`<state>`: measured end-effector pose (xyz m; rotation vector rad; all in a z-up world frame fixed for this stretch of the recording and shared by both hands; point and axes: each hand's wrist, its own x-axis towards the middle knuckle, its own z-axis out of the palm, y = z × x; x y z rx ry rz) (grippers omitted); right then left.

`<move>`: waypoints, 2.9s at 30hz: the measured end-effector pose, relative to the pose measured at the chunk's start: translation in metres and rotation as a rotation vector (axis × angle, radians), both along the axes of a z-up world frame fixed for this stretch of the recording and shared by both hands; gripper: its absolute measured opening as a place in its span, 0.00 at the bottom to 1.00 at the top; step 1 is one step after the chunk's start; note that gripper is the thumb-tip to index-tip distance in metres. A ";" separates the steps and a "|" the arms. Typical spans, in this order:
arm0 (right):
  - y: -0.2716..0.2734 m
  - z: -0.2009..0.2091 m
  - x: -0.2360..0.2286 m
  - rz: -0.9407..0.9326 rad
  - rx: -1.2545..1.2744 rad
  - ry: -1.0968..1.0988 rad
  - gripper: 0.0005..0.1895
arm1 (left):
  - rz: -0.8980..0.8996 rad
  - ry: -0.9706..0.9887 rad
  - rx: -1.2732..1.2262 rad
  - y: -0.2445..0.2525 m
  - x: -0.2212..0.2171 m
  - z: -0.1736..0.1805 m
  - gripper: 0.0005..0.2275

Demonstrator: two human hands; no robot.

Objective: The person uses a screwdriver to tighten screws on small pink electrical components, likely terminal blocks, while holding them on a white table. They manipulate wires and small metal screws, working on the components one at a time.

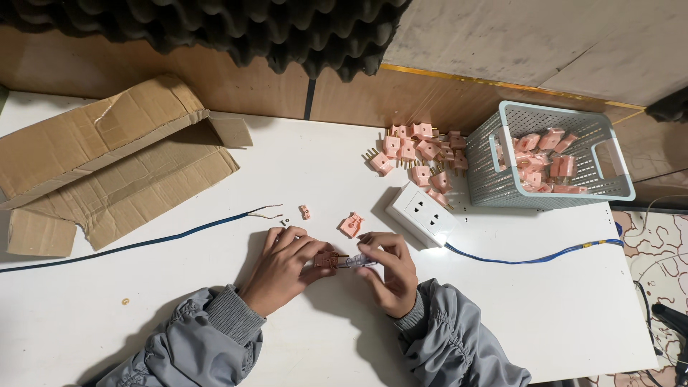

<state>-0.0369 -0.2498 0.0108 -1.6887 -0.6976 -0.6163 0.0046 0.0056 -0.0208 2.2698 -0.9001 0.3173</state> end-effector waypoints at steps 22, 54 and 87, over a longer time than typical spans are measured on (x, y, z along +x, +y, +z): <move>0.005 0.023 -0.012 -0.022 -0.104 0.056 0.17 | -0.020 -0.013 0.038 -0.001 0.000 0.008 0.21; -0.030 0.006 0.026 -0.411 0.116 0.151 0.09 | -0.013 0.013 0.044 0.002 0.009 -0.004 0.24; 0.000 -0.012 0.017 -0.226 -0.672 0.145 0.05 | -0.080 0.108 -0.049 0.001 0.001 0.014 0.27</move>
